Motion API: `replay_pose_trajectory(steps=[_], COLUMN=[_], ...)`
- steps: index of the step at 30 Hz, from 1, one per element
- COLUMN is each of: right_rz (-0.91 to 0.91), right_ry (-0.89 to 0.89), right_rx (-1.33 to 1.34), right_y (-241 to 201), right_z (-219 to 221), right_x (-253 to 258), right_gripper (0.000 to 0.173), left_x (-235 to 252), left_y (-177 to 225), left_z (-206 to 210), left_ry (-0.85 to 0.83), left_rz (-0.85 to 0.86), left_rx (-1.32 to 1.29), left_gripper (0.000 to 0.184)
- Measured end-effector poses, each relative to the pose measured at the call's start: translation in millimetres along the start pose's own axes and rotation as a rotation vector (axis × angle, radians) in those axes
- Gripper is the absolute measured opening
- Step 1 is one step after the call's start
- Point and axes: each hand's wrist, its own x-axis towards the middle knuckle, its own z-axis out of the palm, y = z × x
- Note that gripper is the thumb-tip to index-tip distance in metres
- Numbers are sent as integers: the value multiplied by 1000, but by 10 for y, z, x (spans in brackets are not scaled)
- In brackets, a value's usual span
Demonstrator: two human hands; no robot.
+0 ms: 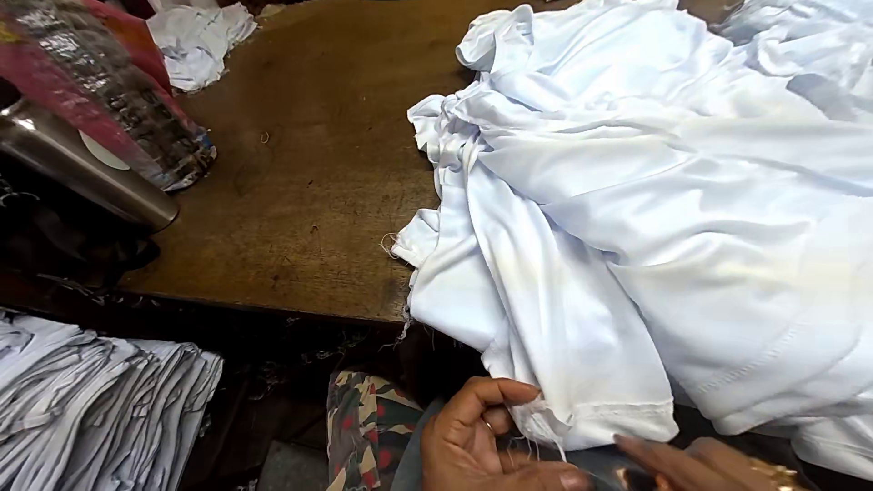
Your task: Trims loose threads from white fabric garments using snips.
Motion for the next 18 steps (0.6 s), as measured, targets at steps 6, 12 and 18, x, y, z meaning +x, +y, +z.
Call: replay_pose_trajectory(steps=[6, 12, 18], right_rz=[-38, -81, -73], right_ry=[99, 152, 153], right_rx=[-246, -243, -301], right_y=[85, 4, 59], right_z=[51, 199, 223], right_x=[-43, 77, 95], right_gripper=[38, 36, 35], left_x=[-73, -98, -120], left_y=[67, 66, 73], left_z=[57, 82, 102], left_ry=[40, 61, 75], left_rz=[-29, -12, -24], left_rx=[2, 6, 45], left_gripper=[57, 60, 66])
